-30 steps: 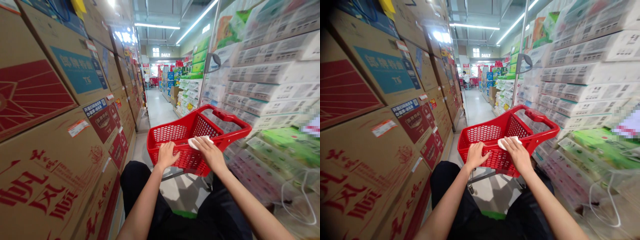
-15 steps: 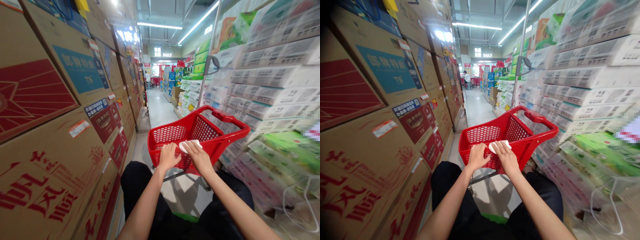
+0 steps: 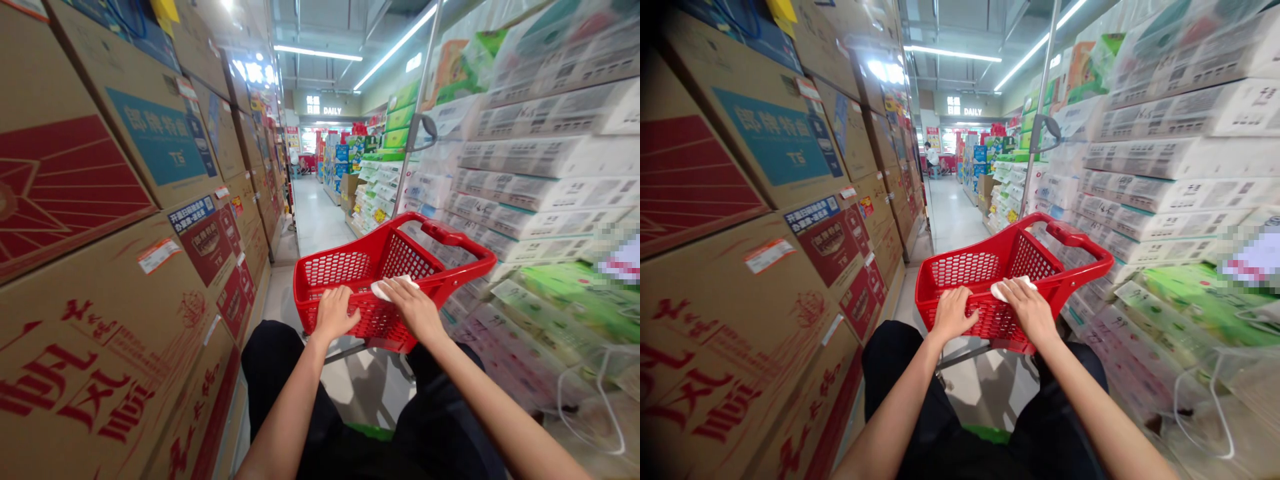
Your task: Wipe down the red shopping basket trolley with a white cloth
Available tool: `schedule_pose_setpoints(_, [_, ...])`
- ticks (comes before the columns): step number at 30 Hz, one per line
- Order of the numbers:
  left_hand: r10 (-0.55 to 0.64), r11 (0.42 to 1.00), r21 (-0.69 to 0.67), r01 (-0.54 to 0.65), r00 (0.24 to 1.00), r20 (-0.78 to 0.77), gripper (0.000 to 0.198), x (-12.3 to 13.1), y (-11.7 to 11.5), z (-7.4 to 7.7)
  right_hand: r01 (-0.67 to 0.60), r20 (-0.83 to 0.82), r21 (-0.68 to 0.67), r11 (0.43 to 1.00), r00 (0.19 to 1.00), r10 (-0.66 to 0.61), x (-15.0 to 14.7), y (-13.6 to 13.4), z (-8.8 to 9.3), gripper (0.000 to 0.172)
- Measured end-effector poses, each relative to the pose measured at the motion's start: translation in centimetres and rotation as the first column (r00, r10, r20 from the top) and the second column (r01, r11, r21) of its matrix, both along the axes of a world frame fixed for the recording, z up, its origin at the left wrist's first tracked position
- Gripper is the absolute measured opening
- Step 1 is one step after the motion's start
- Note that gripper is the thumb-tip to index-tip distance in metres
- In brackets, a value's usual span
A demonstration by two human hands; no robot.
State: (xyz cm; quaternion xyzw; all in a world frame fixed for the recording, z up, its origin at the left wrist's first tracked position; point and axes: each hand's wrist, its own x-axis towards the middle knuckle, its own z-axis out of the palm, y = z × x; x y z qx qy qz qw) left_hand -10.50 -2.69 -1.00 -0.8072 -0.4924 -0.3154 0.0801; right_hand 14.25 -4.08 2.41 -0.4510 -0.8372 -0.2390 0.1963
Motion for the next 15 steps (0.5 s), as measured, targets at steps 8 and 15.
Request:
schedule_pose_setpoints(8, [0.010, 1.000, -0.017, -0.011, 1.000, -0.006, 0.023, 0.0, 0.1, 0.3, 0.158, 0.007, 0.089, 0.983, 0.987, -0.159, 5.7, 0.0, 2.0, 0.057])
schedule_pose_setpoints(15, [0.031, 0.999, -0.028, -0.032, 0.999, -0.018, 0.022, -1.2, 0.9, 0.3, 0.159, -0.114, 0.180, 0.971, 0.984, -0.140, 6.0, 0.9, 1.9, 0.053])
